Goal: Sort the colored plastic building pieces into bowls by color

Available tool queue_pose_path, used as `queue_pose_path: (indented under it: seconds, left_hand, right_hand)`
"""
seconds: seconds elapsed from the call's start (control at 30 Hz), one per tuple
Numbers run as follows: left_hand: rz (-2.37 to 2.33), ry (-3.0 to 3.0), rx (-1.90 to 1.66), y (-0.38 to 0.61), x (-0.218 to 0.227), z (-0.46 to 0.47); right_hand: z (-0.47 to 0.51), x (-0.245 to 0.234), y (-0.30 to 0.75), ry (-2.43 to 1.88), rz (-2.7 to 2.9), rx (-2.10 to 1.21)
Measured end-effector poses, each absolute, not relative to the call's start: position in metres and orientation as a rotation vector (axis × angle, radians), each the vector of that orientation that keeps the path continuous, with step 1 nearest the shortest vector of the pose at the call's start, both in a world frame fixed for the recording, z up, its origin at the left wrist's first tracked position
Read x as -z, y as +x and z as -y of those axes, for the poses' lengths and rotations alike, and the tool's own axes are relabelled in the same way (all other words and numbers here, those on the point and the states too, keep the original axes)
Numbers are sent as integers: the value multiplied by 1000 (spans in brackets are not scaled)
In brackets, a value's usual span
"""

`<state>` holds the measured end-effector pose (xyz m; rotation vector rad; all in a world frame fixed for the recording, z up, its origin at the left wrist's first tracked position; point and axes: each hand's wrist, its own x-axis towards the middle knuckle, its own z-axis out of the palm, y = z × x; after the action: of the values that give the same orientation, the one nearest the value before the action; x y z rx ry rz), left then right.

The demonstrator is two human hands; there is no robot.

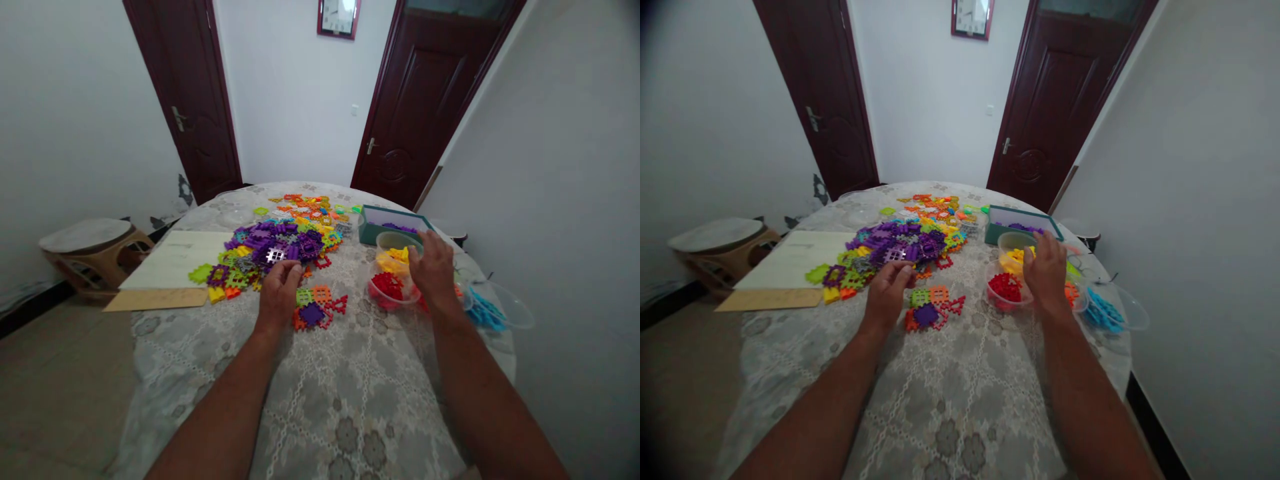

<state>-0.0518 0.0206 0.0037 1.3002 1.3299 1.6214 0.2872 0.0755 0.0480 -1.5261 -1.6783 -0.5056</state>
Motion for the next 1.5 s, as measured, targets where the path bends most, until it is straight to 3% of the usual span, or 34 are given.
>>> queue_pose_path:
  seconds: [0.27, 0.47, 0.77, 1.13, 1.5]
  left_hand:
    - [-1437, 1802, -1442, -46, -6, -12]
    - [-1393, 1972, -1261, -47, 0, -13]
    - [-1410, 2443, -518, -50, 20, 4]
    - [-1469, 2591, -771, -49, 47, 6]
    - [-1490, 2461, -939, -48, 37, 3]
  right_hand:
    - [6, -28, 178, -1334, 2344, -125]
    - [7, -1, 160, -1755, 2548, -68]
    - [6, 7, 168, -1685, 2600, -143]
    - [8, 5, 170, -1589, 2468, -364]
    - [1, 0, 171, -1628, 2120, -458]
